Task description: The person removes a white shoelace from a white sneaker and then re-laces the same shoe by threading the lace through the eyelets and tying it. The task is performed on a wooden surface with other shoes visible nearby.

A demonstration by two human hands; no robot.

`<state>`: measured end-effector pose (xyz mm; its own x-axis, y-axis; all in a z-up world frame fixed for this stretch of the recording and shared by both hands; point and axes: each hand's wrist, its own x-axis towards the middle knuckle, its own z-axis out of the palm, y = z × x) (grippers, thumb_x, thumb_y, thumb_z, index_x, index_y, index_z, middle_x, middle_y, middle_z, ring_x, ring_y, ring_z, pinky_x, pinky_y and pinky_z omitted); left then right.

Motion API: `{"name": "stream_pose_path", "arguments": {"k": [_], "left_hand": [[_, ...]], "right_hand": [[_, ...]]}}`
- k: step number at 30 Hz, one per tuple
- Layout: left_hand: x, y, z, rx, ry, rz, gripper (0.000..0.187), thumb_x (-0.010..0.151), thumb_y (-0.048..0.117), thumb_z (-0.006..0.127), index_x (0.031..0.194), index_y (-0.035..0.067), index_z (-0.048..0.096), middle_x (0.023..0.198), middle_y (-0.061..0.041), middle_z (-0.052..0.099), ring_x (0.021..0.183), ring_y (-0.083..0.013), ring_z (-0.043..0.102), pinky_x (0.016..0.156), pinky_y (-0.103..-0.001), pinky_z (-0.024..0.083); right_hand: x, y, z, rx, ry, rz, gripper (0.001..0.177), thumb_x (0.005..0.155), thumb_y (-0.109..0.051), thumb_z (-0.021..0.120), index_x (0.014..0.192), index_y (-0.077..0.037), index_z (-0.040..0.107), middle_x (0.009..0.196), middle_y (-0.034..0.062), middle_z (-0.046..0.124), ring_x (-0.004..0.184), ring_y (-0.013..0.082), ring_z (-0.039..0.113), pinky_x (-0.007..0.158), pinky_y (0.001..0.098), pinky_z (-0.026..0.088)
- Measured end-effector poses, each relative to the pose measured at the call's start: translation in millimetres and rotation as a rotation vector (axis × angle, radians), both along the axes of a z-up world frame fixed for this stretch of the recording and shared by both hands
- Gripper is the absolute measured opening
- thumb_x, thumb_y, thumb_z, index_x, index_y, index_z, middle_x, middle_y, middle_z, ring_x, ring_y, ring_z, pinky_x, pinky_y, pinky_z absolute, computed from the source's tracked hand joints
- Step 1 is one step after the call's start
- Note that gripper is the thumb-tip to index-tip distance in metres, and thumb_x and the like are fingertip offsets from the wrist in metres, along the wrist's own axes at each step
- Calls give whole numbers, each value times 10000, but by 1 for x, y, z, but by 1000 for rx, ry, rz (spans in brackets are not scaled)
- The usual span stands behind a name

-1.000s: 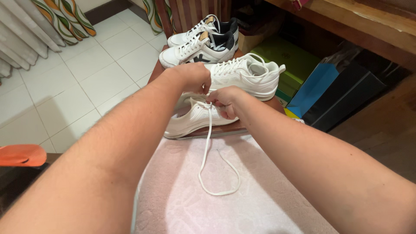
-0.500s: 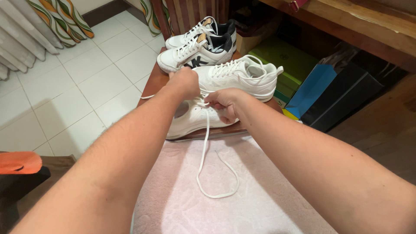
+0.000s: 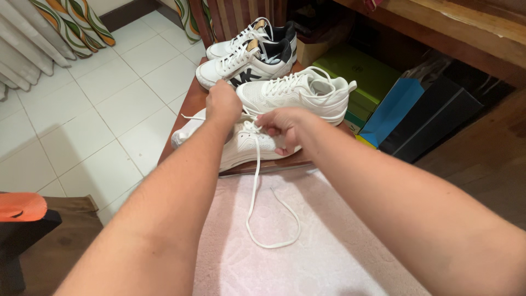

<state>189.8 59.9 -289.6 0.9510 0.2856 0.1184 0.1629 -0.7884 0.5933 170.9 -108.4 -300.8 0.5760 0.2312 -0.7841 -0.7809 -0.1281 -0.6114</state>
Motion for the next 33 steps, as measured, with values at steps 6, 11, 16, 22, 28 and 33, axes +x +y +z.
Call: {"name": "stream_pose_path", "arguments": {"k": [6, 11, 16, 22, 28, 33], "left_hand": [[-12, -25, 1, -49, 19, 1, 282, 919, 54, 562, 1184, -37, 598, 1207, -297, 658, 1158, -455, 626, 962, -497, 505], [-26, -24, -12, -210, 118, 13, 266, 886, 89, 602, 1088, -54, 701, 1136, -291, 697, 1101, -428, 679, 920, -466, 539], [-33, -18, -16, -269, 163, 105, 275, 904, 80, 579, 1087, -59, 730, 1144, -288, 708, 1065, -427, 702, 868, -468, 550], [-34, -15, -23, -531, 195, 224, 265, 938, 97, 548, 1107, -74, 658, 1179, -252, 692, 989, -372, 736, 737, -458, 571], [-35, -8, -29, -543, 234, 101, 239, 925, 66, 538, 1066, -54, 689, 1052, -249, 729, 892, -362, 732, 650, -487, 509], [-36, -4, -32, -585, 155, 77, 224, 910, 67, 553, 1036, -33, 709, 995, -215, 729, 844, -335, 737, 639, -472, 524]], "right_hand": [[-6, -31, 39, -72, -86, -17, 185, 915, -163, 704, 1060, -273, 736, 989, -104, 597, 806, 112, 481, 908, 551, 463], [-10, -50, 28, -114, -150, 54, 162, 867, -98, 769, 1000, -189, 757, 917, -55, 606, 761, 119, 485, 875, 529, 485], [-13, -40, 27, -173, -171, 149, 92, 856, -117, 812, 899, -114, 730, 838, -18, 565, 730, 132, 463, 873, 551, 523], [-38, -45, 49, -58, -44, -12, 155, 892, -310, 754, 892, -169, 689, 838, -48, 533, 749, 124, 460, 846, 555, 489], [-24, -47, 33, 112, -381, 85, 143, 930, -246, 729, 998, -121, 717, 920, -19, 681, 803, 102, 551, 705, 293, 430], [-12, -40, 3, 322, -494, 42, 235, 930, -57, 687, 1159, -65, 738, 962, 0, 712, 762, 82, 557, 649, 224, 439]]}}
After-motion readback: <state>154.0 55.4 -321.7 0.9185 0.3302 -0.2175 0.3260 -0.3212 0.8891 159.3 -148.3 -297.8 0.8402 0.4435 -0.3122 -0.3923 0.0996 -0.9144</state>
